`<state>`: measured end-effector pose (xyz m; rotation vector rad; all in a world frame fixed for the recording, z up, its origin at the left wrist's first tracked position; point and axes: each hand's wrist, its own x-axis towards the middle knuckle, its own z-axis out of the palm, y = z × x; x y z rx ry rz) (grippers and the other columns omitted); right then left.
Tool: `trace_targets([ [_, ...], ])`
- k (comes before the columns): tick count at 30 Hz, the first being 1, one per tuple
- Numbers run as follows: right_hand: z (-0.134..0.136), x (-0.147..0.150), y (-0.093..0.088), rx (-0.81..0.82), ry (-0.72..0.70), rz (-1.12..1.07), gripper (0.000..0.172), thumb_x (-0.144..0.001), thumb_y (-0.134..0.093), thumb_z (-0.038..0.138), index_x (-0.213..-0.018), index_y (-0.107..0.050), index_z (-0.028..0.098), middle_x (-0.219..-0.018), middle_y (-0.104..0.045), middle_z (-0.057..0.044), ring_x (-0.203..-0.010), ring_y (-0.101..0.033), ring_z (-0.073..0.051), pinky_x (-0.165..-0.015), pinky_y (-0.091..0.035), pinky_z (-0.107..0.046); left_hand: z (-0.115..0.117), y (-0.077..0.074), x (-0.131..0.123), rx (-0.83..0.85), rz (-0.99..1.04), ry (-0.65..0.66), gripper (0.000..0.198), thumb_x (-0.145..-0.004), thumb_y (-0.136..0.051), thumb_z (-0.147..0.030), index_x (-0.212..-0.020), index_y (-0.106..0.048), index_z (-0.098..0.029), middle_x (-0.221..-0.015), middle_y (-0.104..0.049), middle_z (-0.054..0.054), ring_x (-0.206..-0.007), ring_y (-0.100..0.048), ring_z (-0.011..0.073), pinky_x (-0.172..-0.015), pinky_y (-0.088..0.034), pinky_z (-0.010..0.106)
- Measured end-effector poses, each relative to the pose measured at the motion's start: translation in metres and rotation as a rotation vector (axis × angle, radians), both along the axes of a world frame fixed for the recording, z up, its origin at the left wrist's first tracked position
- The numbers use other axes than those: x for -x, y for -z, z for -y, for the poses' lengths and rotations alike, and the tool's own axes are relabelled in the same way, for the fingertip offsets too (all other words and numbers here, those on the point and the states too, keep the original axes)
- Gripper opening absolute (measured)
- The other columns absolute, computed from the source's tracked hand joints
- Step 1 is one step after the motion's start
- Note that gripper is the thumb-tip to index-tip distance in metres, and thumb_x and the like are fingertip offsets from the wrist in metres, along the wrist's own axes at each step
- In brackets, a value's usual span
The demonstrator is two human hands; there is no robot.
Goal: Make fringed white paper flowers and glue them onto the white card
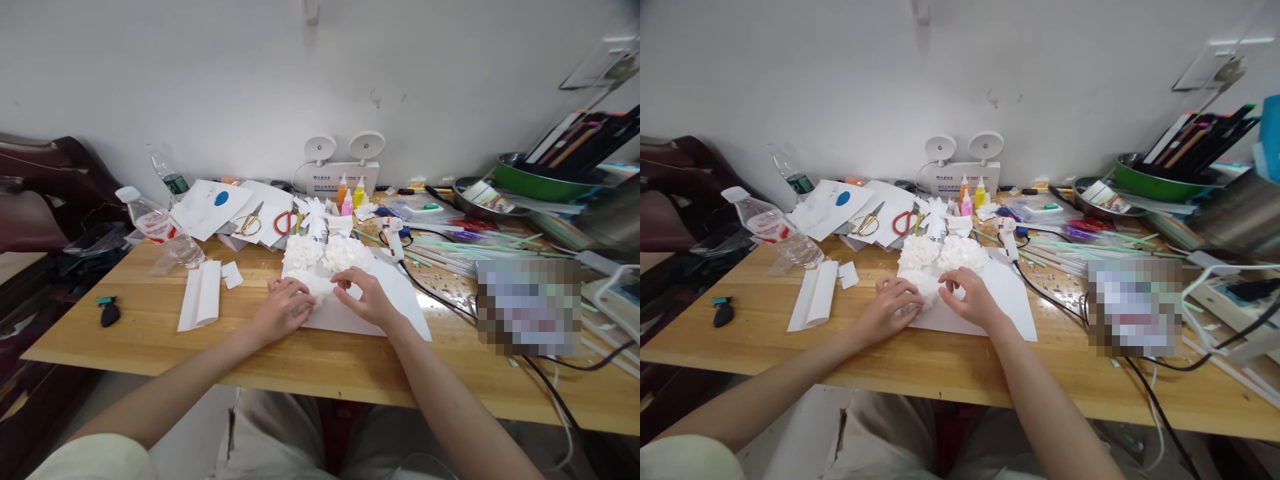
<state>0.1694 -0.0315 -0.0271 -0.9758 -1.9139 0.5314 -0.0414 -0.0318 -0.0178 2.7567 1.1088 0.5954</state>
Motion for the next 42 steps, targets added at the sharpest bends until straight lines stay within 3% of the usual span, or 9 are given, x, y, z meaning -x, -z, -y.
trace_targets([
  [10, -0.002, -0.003, 0.001, -0.007, 0.021, -0.005, 0.012, -0.078, -0.050, 0.020, -0.089, -0.056, 0.020, -0.067, -0.053, -0.001, -0.066, -0.051, -0.015, -0.065, -0.042, -0.030, -0.002, 0.007, 0.001, -0.002, 0.000, -0.011, 0.014, -0.079, -0.049, -0.022, -0.082, -0.062, -0.025, -0.091, -0.059, 0.002, -0.092, -0.047, 0.0172, -0.079, -0.024, 0.035],
  [14, -0.002, -0.004, 0.001, -0.011, 0.038, -0.016, 0.013, -0.078, -0.051, 0.020, -0.089, -0.056, 0.020, -0.068, -0.053, -0.002, -0.066, -0.051, -0.015, -0.065, -0.042, -0.030, -0.001, 0.005, 0.003, -0.027, -0.002, -0.008, 0.020, -0.082, -0.044, -0.024, -0.095, -0.060, -0.026, -0.101, -0.059, 0.004, -0.097, -0.047, 0.0182, -0.082, -0.026, 0.036],
  [20, -0.002, -0.006, 0.001, -0.012, 0.056, -0.028, 0.012, -0.078, -0.051, 0.021, -0.089, -0.056, 0.020, -0.070, -0.054, -0.002, -0.066, -0.052, -0.015, -0.065, -0.043, -0.030, 0.000, 0.006, 0.007, -0.101, -0.231, 0.123, 0.042, -0.087, -0.033, -0.034, -0.128, -0.035, -0.025, -0.129, -0.045, 0.006, -0.120, -0.032, 0.0224, -0.096, -0.016, 0.043],
  [26, -0.002, -0.006, 0.002, -0.007, 0.070, -0.033, 0.012, -0.078, -0.051, 0.021, -0.089, -0.057, 0.020, -0.070, -0.055, -0.002, -0.066, -0.053, -0.015, -0.065, -0.044, -0.030, 0.003, 0.010, 0.009, -0.105, -0.295, 0.138, 0.048, -0.088, -0.028, -0.037, -0.133, -0.025, -0.022, -0.134, -0.038, 0.006, -0.127, -0.023, 0.0218, -0.101, -0.005, 0.045],
  [31, -0.002, -0.006, 0.002, -0.012, 0.085, -0.036, 0.012, -0.078, -0.050, 0.021, -0.089, -0.056, 0.020, -0.069, -0.055, -0.003, -0.066, -0.053, -0.015, -0.066, -0.044, -0.031, 0.004, 0.007, 0.008, -0.151, -0.296, 0.175, 0.052, -0.086, -0.031, -0.040, -0.134, -0.023, -0.022, -0.133, -0.040, 0.007, -0.126, -0.027, 0.0215, -0.103, -0.004, 0.046],
  [37, -0.003, -0.005, 0.002, -0.030, 0.108, -0.054, 0.012, -0.078, -0.050, 0.021, -0.088, -0.057, 0.020, -0.067, -0.056, -0.002, -0.064, -0.053, -0.016, -0.062, -0.044, -0.030, -0.006, -0.007, 0.008, -0.163, -0.242, 0.110, 0.052, -0.086, -0.033, -0.037, -0.134, -0.023, -0.020, -0.134, -0.038, 0.008, -0.125, -0.028, 0.0214, -0.102, -0.008, 0.043],
  [42, -0.004, -0.005, 0.003, -0.045, 0.130, -0.083, 0.010, -0.078, -0.050, 0.019, -0.086, -0.056, 0.020, -0.065, -0.056, -0.002, -0.063, -0.053, -0.016, -0.062, -0.043, -0.031, -0.048, -0.019, 0.000, -0.172, -0.037, -0.090, 0.036, -0.088, -0.031, -0.030, -0.123, -0.040, -0.023, -0.125, -0.048, 0.006, -0.116, -0.039, 0.0180, -0.097, -0.018, 0.039],
])
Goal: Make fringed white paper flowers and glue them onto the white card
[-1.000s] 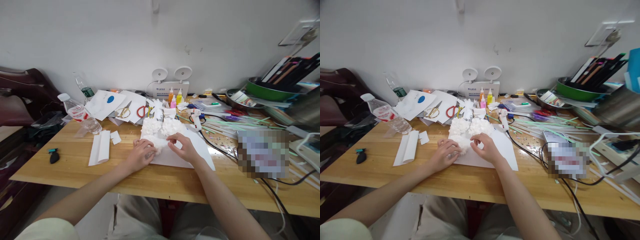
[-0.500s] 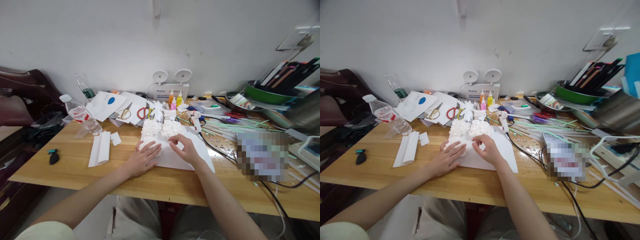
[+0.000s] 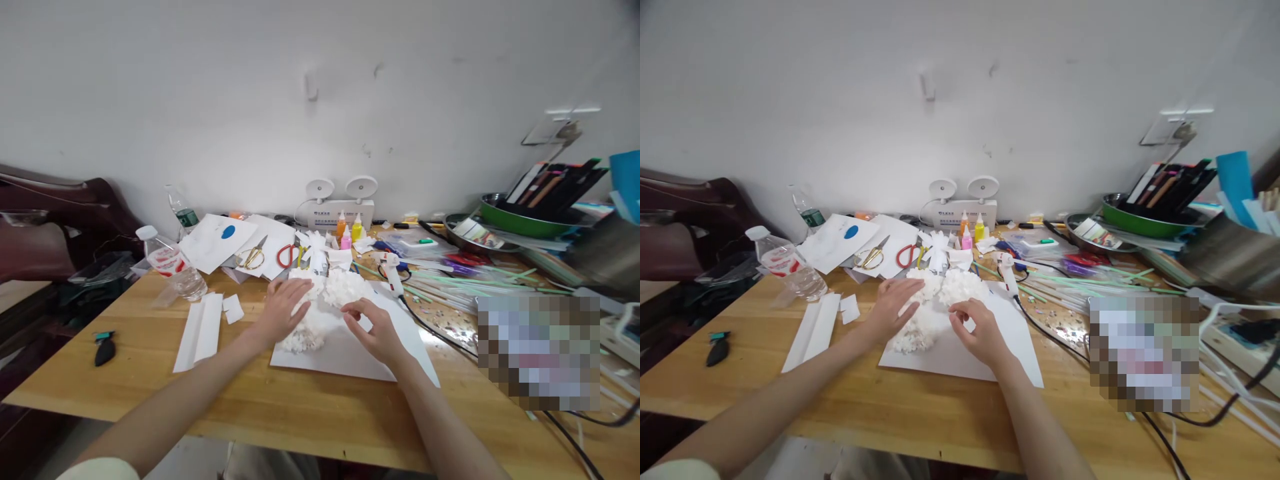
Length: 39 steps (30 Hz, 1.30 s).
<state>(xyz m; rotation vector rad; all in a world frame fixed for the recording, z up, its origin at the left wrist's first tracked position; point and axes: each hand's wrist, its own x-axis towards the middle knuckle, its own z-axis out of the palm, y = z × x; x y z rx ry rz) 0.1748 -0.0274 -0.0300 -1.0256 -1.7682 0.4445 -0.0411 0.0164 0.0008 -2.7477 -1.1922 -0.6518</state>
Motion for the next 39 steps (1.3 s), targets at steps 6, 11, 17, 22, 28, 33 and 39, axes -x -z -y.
trace_targets([
  [6, -0.003, -0.003, 0.000, 0.004, 0.020, -0.026, 0.010, -0.078, -0.049, 0.018, -0.085, -0.056, 0.020, -0.067, -0.055, -0.002, -0.062, -0.052, -0.016, -0.060, -0.043, -0.030, -0.087, -0.006, -0.029, 0.057, 0.002, -0.237, 0.028, -0.086, -0.033, -0.028, -0.107, -0.051, -0.023, -0.114, -0.057, 0.003, -0.108, -0.045, 0.0179, -0.092, -0.023, 0.037],
  [11, -0.006, -0.006, 0.000, 0.009, 0.065, -0.036, 0.010, -0.078, -0.049, 0.019, -0.085, -0.057, 0.020, -0.064, -0.054, -0.002, -0.060, -0.051, -0.016, -0.059, -0.043, -0.030, -0.143, 0.005, -0.054, 0.096, -0.044, -0.308, 0.030, -0.080, -0.043, -0.030, -0.106, -0.053, -0.019, -0.107, -0.059, 0.009, -0.099, -0.050, 0.0243, -0.083, -0.029, 0.040],
  [17, -0.007, -0.005, -0.001, 0.033, 0.064, -0.040, 0.012, -0.079, -0.047, 0.020, -0.085, -0.057, 0.019, -0.064, -0.053, -0.002, -0.061, -0.052, -0.015, -0.059, -0.043, -0.029, -0.171, 0.014, -0.067, 0.152, -0.113, -0.295, 0.025, -0.065, -0.058, -0.024, -0.090, -0.061, -0.019, -0.094, -0.064, 0.009, -0.093, -0.051, 0.0267, -0.084, -0.025, 0.042],
  [22, -0.007, -0.005, -0.003, 0.027, 0.047, -0.037, 0.012, -0.079, -0.047, 0.019, -0.086, -0.057, 0.018, -0.063, -0.054, -0.002, -0.062, -0.051, -0.015, -0.061, -0.042, -0.028, -0.179, 0.015, -0.065, 0.197, -0.081, -0.282, 0.018, -0.069, -0.053, -0.023, -0.082, -0.063, -0.016, -0.084, -0.065, 0.009, -0.089, -0.054, 0.0254, -0.087, -0.022, 0.044],
  [28, -0.007, -0.005, -0.002, 0.042, 0.046, -0.042, 0.011, -0.079, -0.048, 0.019, -0.085, -0.057, 0.017, -0.064, -0.054, -0.002, -0.062, -0.051, -0.015, -0.061, -0.041, -0.028, -0.168, 0.002, -0.059, 0.250, 0.137, -0.267, 0.018, -0.073, -0.046, -0.021, -0.074, -0.063, -0.016, -0.086, -0.065, 0.009, -0.094, -0.053, 0.0244, -0.089, -0.024, 0.042],
  [33, -0.008, -0.006, 0.000, 0.090, 0.101, -0.116, 0.011, -0.078, -0.049, 0.022, -0.082, -0.058, 0.017, -0.065, -0.054, -0.002, -0.062, -0.050, -0.015, -0.061, -0.040, -0.028, -0.135, -0.034, -0.050, 0.348, 0.431, -0.218, 0.026, -0.077, -0.039, -0.029, -0.085, -0.059, -0.015, -0.091, -0.063, 0.007, -0.087, -0.056, 0.0176, -0.079, -0.040, 0.030],
  [39, -0.013, -0.007, 0.000, 0.262, 0.093, -0.556, 0.018, -0.079, -0.050, 0.030, -0.093, -0.056, 0.020, -0.085, -0.057, -0.006, -0.077, -0.052, -0.017, -0.067, -0.040, -0.029, -0.054, -0.062, -0.045, 0.765, 0.652, 0.030, 0.028, -0.075, -0.048, -0.034, -0.088, -0.059, -0.012, -0.075, -0.062, 0.004, -0.064, -0.058, 0.0117, -0.061, -0.046, 0.024],
])
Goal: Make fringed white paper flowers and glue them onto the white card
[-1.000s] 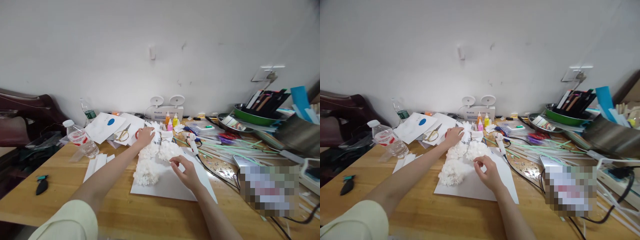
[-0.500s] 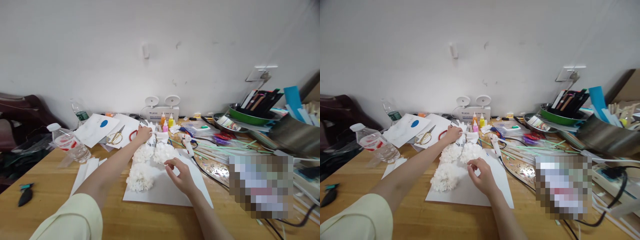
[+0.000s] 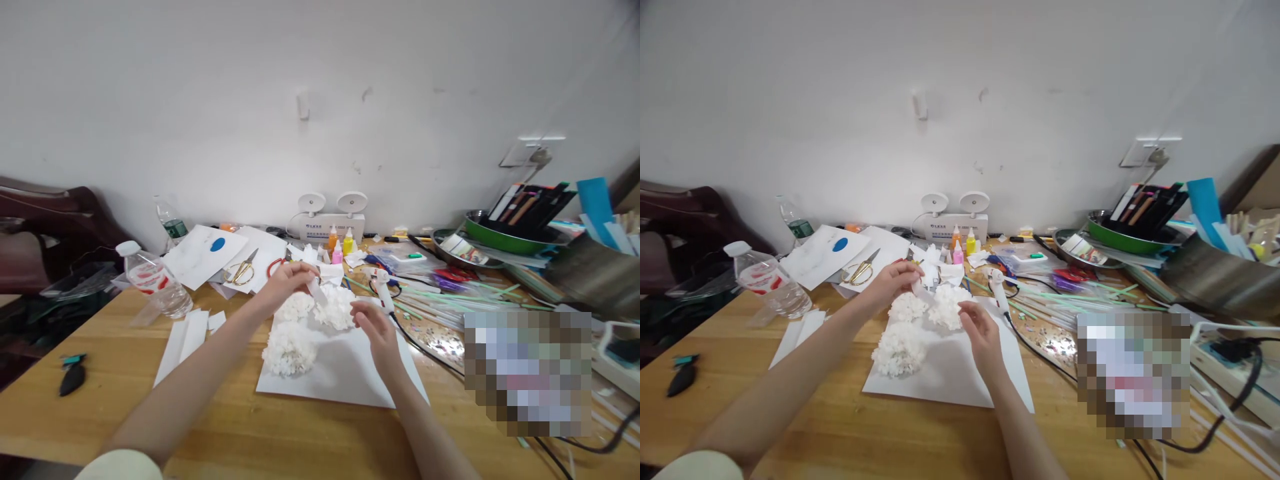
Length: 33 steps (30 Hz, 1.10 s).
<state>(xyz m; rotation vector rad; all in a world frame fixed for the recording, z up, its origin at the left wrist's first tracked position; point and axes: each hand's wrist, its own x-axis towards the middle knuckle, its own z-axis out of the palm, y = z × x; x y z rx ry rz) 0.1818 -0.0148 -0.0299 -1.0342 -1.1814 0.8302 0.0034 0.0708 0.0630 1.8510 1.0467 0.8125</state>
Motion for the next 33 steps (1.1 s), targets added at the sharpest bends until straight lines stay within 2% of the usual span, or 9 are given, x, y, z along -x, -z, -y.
trace_targets([
  [2, 0.000, 0.001, -0.002, 0.025, -0.169, -0.099, 0.023, -0.080, -0.049, 0.033, -0.099, -0.055, 0.020, -0.085, -0.058, -0.005, -0.075, -0.053, -0.016, -0.065, -0.041, -0.029, 0.027, 0.002, -0.003, 0.168, 0.100, 0.122, 0.027, -0.073, -0.054, -0.034, -0.089, -0.060, -0.013, -0.072, -0.060, 0.002, -0.061, -0.054, 0.0094, -0.059, -0.044, 0.022],
  [4, 0.002, 0.003, -0.004, 0.052, -0.334, -0.115, 0.023, -0.080, -0.049, 0.034, -0.096, -0.057, 0.020, -0.078, -0.058, -0.004, -0.069, -0.052, -0.015, -0.062, -0.040, -0.028, 0.049, 0.008, -0.006, 0.240, 0.115, 0.193, 0.029, -0.071, -0.057, -0.032, -0.094, -0.059, -0.014, -0.068, -0.057, 0.000, -0.059, -0.051, 0.0082, -0.057, -0.042, 0.021],
  [6, 0.004, 0.005, -0.006, 0.093, -0.413, -0.114, 0.018, -0.078, -0.052, 0.033, -0.088, -0.060, 0.019, -0.070, -0.057, -0.001, -0.064, -0.051, -0.013, -0.061, -0.040, -0.027, 0.063, 0.017, -0.010, 0.276, 0.134, 0.213, 0.032, -0.072, -0.056, -0.031, -0.101, -0.056, -0.015, -0.064, -0.055, -0.001, -0.058, -0.050, 0.0083, -0.056, -0.041, 0.021],
  [13, 0.007, 0.009, -0.008, 0.229, -0.407, -0.117, 0.013, -0.071, -0.062, 0.030, -0.069, -0.060, 0.018, -0.060, -0.053, 0.001, -0.057, -0.047, -0.011, -0.057, -0.038, -0.026, 0.080, 0.047, -0.017, 0.301, 0.198, 0.170, 0.042, -0.073, -0.056, -0.029, -0.113, -0.045, -0.019, -0.064, -0.054, -0.002, -0.055, -0.047, 0.0076, -0.053, -0.036, 0.020],
  [21, 0.006, 0.013, 0.002, 0.240, -0.285, -0.252, 0.013, -0.071, -0.062, 0.031, -0.070, -0.059, 0.019, -0.056, -0.047, 0.003, -0.053, -0.043, -0.011, -0.050, -0.036, -0.025, 0.083, 0.058, -0.019, 0.461, 0.340, 0.130, 0.035, -0.071, -0.059, -0.034, -0.099, -0.046, -0.016, -0.069, -0.058, 0.001, -0.062, -0.058, 0.0127, -0.057, -0.041, 0.024],
  [25, 0.007, 0.015, -0.002, 0.197, -0.270, -0.238, 0.015, -0.075, -0.056, 0.033, -0.080, -0.060, 0.019, -0.057, -0.047, 0.002, -0.054, -0.044, -0.012, -0.056, -0.037, -0.028, 0.072, 0.059, -0.007, 0.462, 0.397, 0.070, 0.021, -0.073, -0.056, -0.034, -0.079, -0.050, -0.014, -0.064, -0.055, -0.002, -0.055, -0.057, 0.0090, -0.060, -0.044, 0.025],
  [28, 0.007, 0.015, -0.004, 0.181, -0.289, -0.198, 0.017, -0.077, -0.054, 0.033, -0.085, -0.060, 0.019, -0.061, -0.048, 0.002, -0.055, -0.044, -0.011, -0.057, -0.038, -0.028, 0.065, 0.052, 0.002, 0.419, 0.391, 0.048, 0.018, -0.074, -0.054, -0.033, -0.077, -0.050, -0.016, -0.054, -0.044, -0.008, -0.038, -0.042, 0.0023, -0.058, -0.047, 0.026],
  [30, 0.008, 0.014, -0.005, 0.178, -0.307, -0.158, 0.018, -0.078, -0.053, 0.034, -0.087, -0.059, 0.019, -0.064, -0.051, 0.001, -0.057, -0.046, -0.011, -0.058, -0.039, -0.028, 0.062, 0.043, 0.005, 0.341, 0.301, 0.052, 0.019, -0.075, -0.052, -0.035, -0.077, -0.052, -0.016, -0.057, -0.044, -0.007, -0.038, -0.037, 0.0020, -0.051, -0.047, 0.024],
  [33, 0.009, 0.015, -0.004, 0.191, -0.328, -0.087, 0.023, -0.075, -0.056, 0.036, -0.090, -0.059, 0.020, -0.068, -0.055, -0.001, -0.060, -0.049, -0.013, -0.059, -0.041, -0.029, 0.057, 0.029, 0.004, 0.130, 0.025, 0.127, 0.021, -0.075, -0.049, -0.035, -0.075, -0.058, -0.016, -0.070, -0.055, 0.000, -0.055, -0.048, 0.0079, -0.050, -0.043, 0.021],
])
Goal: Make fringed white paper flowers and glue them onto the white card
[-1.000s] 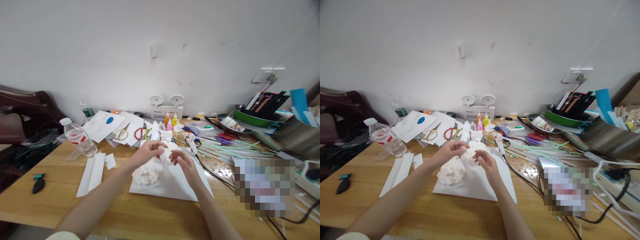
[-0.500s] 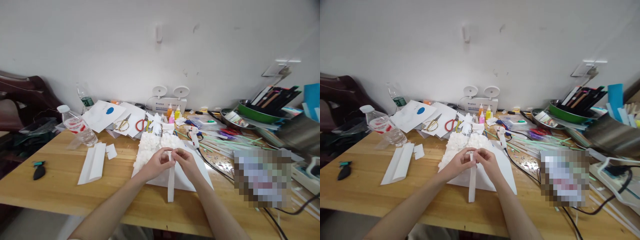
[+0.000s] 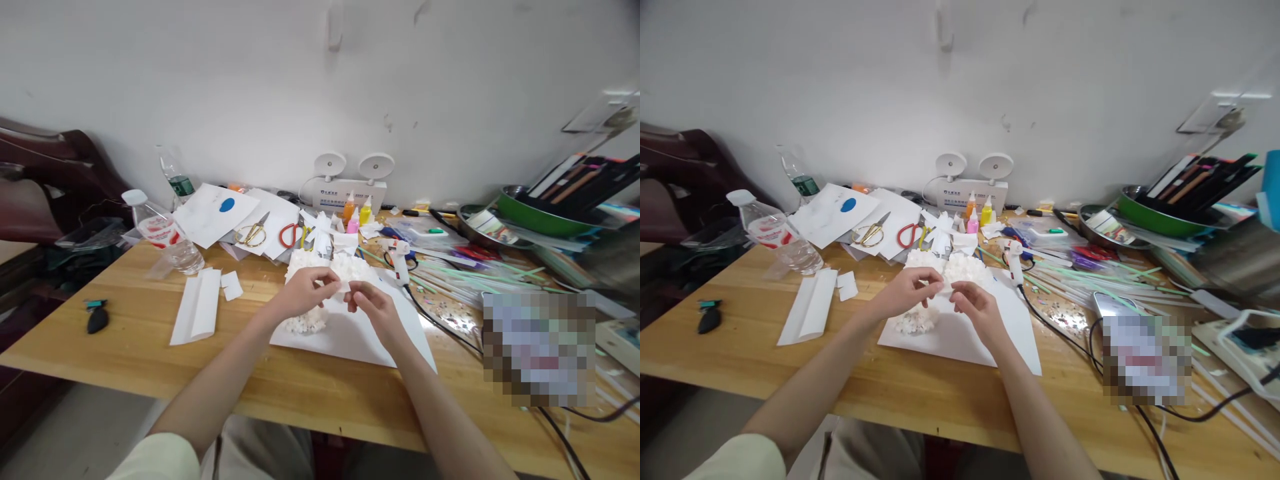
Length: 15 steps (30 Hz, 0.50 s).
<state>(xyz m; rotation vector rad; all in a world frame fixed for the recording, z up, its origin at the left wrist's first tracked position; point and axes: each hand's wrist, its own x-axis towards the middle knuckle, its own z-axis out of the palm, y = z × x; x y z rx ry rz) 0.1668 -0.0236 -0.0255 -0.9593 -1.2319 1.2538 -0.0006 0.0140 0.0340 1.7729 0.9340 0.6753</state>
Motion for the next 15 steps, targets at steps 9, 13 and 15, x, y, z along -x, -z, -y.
trace_targets([
  [9, -0.003, -0.004, 0.007, -0.003, 0.114, 0.197, 0.018, -0.072, -0.059, 0.036, -0.074, -0.060, 0.018, -0.063, -0.057, -0.001, -0.057, -0.051, -0.012, -0.058, -0.043, -0.027, -0.005, 0.005, -0.007, -0.321, -0.300, 0.137, 0.022, -0.077, -0.047, -0.033, -0.077, -0.062, -0.018, -0.071, -0.062, 0.000, -0.065, -0.052, 0.0120, -0.060, -0.037, 0.022],
  [13, -0.002, -0.001, 0.006, -0.012, 0.101, 0.191, 0.019, -0.072, -0.060, 0.037, -0.072, -0.060, 0.018, -0.063, -0.057, -0.001, -0.057, -0.051, -0.013, -0.057, -0.043, -0.027, 0.001, 0.012, -0.003, -0.289, -0.261, 0.074, 0.026, -0.078, -0.045, -0.036, -0.074, -0.062, -0.018, -0.065, -0.059, -0.002, -0.058, -0.047, 0.0091, -0.054, -0.033, 0.020],
  [15, -0.001, 0.001, 0.005, -0.017, 0.098, 0.193, 0.019, -0.071, -0.060, 0.037, -0.072, -0.060, 0.017, -0.064, -0.057, -0.001, -0.057, -0.051, -0.013, -0.056, -0.043, -0.027, 0.003, 0.012, 0.000, -0.275, -0.237, 0.053, 0.027, -0.078, -0.046, -0.038, -0.074, -0.062, -0.017, -0.065, -0.058, -0.002, -0.057, -0.046, 0.0083, -0.053, -0.032, 0.020],
])
